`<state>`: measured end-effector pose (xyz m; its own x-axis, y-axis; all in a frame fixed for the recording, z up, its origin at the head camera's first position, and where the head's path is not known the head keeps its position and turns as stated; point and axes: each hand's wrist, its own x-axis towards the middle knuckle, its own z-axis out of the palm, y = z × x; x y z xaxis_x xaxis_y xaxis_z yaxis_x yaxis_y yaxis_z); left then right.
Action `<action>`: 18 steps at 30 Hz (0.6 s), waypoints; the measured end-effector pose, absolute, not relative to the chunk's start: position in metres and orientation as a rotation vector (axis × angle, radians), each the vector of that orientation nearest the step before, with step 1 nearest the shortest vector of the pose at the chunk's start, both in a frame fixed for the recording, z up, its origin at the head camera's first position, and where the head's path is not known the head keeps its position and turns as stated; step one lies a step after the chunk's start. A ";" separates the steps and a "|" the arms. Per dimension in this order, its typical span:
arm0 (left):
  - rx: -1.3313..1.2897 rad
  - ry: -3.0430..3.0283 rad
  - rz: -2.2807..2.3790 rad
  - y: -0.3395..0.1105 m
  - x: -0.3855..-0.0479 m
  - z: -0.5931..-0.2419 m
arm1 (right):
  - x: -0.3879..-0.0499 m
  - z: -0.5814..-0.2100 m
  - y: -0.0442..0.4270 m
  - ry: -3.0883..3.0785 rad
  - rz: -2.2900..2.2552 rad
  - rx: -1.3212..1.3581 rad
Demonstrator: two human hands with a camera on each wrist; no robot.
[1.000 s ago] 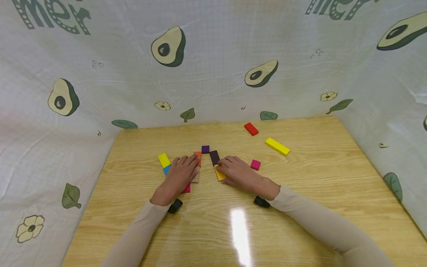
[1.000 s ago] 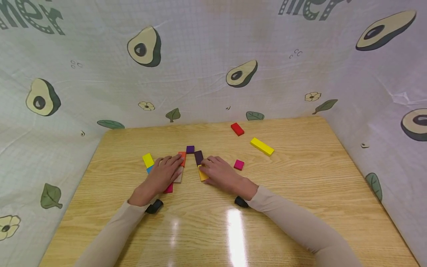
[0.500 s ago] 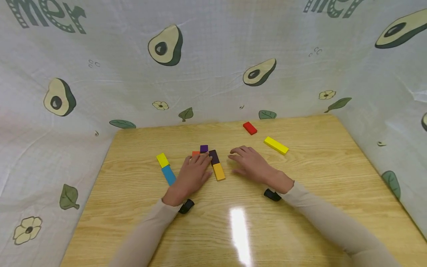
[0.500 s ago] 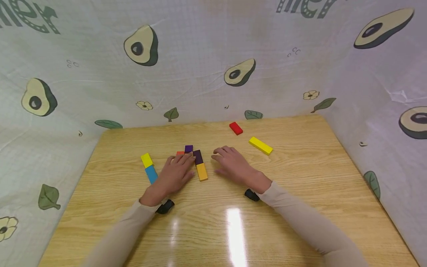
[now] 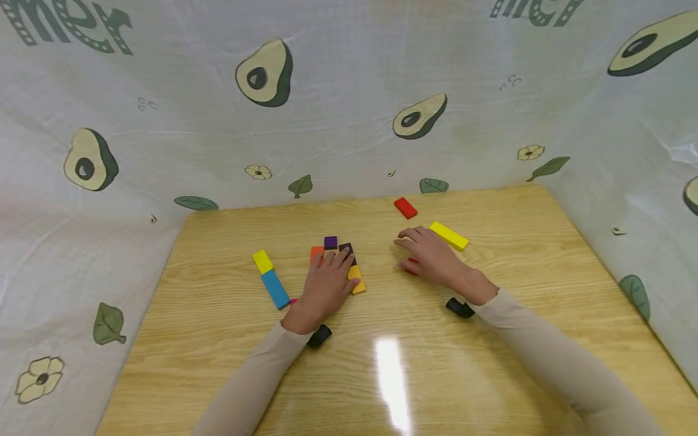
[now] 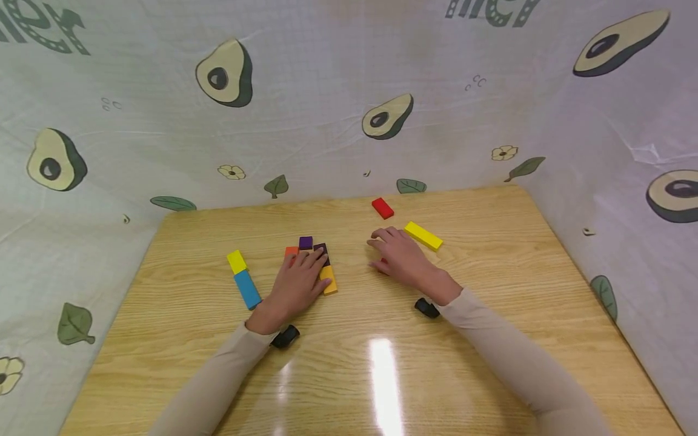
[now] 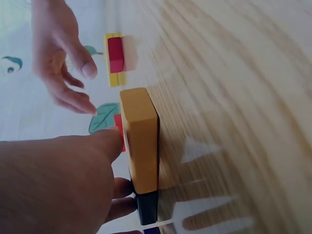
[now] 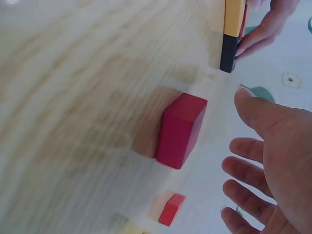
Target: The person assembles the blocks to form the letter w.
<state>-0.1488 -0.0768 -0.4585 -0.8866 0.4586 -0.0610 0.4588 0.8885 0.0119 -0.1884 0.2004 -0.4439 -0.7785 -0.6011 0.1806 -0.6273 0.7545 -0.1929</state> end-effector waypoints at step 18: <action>0.712 3.041 -0.098 -0.074 -0.146 -0.461 | -0.165 -0.453 0.218 -2.898 0.343 0.943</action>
